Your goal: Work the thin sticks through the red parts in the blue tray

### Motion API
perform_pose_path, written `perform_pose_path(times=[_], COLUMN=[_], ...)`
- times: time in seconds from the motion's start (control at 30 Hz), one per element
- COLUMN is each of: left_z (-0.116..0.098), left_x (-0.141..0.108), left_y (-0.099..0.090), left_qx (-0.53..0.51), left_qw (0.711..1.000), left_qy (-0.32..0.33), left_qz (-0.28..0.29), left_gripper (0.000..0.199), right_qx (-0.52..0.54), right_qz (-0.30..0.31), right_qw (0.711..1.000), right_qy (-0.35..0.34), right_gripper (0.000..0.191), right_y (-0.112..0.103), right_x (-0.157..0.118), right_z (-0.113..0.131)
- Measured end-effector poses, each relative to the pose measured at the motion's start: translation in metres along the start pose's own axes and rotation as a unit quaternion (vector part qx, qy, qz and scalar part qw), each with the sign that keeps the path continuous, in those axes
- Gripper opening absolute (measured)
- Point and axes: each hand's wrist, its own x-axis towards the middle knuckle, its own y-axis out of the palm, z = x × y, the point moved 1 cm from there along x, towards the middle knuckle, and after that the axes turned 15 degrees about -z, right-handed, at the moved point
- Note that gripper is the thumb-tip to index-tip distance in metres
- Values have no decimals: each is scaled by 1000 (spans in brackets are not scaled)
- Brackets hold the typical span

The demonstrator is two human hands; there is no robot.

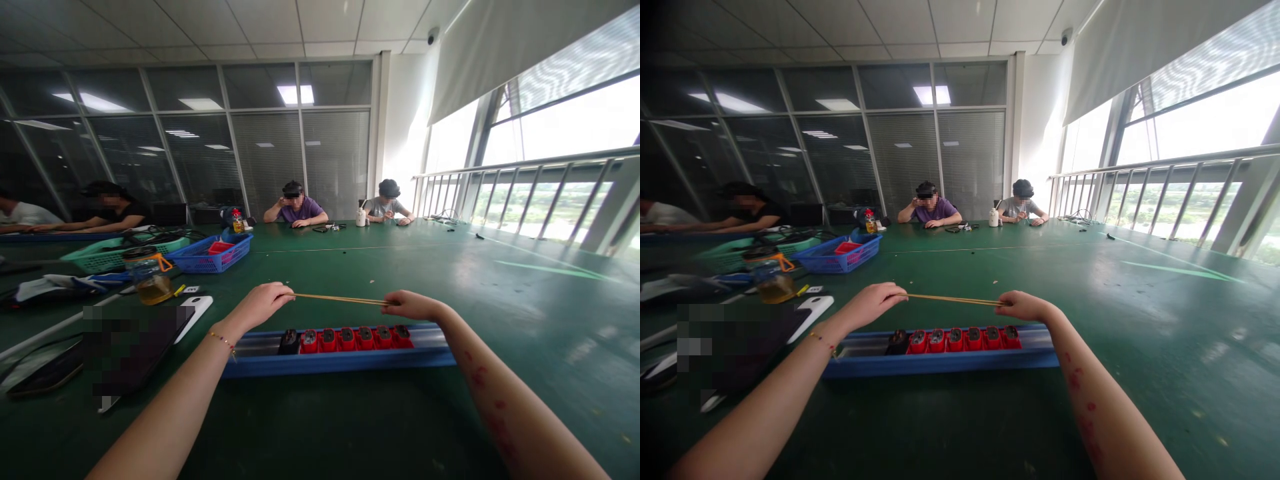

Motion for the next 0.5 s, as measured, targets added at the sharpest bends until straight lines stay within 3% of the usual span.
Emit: perform_pose_path(times=[0.2,0.37,0.43,0.5], left_z=[-25,-36,-36,-36], left_x=[-3,-5,-6,-8], left_y=[-24,-36,-39,-41], left_qx=[-37,-72,-90,-101], left_qw=[999,996,993,988], left_qy=[-10,-47,-66,-84], left_qz=[24,31,49,85], left_gripper=[36,46,48,47], right_qx=[177,165,151,139], right_qz=[-15,-72,-62,-13], right_qw=[984,983,986,990], right_qy=[16,39,33,24], right_gripper=[45,45,45,45], right_y=[-30,-38,-42,-45], right_x=[-17,-19,-21,-24], right_z=[23,28,31,34])
